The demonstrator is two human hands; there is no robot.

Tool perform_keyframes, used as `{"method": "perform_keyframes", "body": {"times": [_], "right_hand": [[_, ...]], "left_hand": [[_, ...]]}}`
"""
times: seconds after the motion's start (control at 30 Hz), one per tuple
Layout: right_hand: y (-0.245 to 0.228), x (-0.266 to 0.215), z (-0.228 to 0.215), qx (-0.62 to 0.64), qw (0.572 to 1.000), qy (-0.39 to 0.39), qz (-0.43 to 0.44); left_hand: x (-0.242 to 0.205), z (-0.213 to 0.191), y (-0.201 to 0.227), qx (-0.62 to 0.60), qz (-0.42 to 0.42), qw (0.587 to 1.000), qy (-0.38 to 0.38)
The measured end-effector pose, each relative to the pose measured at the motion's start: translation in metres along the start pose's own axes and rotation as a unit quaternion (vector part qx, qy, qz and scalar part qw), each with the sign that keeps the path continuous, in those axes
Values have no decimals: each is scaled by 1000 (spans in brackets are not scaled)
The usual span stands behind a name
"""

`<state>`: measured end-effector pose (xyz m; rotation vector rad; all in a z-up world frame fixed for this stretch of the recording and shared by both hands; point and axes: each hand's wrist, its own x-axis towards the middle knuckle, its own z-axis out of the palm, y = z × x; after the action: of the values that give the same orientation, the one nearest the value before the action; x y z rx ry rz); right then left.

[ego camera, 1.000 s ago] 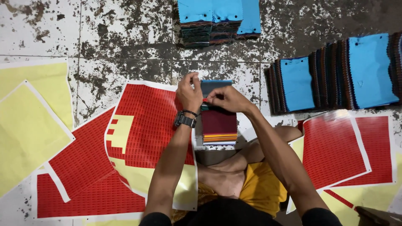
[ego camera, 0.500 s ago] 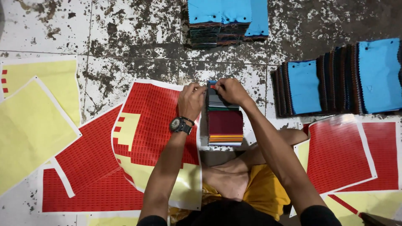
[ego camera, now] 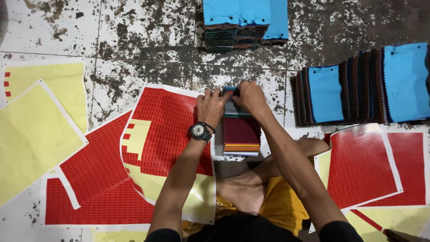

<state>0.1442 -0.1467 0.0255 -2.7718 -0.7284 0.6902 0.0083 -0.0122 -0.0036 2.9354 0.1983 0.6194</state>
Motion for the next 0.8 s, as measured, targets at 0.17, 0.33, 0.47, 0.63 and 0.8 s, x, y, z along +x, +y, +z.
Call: {"method": "perform_keyframes", "body": {"times": [0.17,0.33,0.47,0.63,0.8], "right_hand": [[8,-17,-13,-3,987,99,-127],[33,-3,22,6,959,210,-192],[30,-11,15,-31,922,285,-261],[22,-45,-28,25,923,212,-318],[15,-68,-61,64,957,-45,-278]], "left_hand": [[-1,9,-4,-5,14,1000,8],[-4,-2,-1,0,20,1000,-13],[-4,0,-4,-104,-35,994,12],[6,-30,-7,-350,-124,928,25],[8,-12,-24,-473,-96,857,-179]]}}
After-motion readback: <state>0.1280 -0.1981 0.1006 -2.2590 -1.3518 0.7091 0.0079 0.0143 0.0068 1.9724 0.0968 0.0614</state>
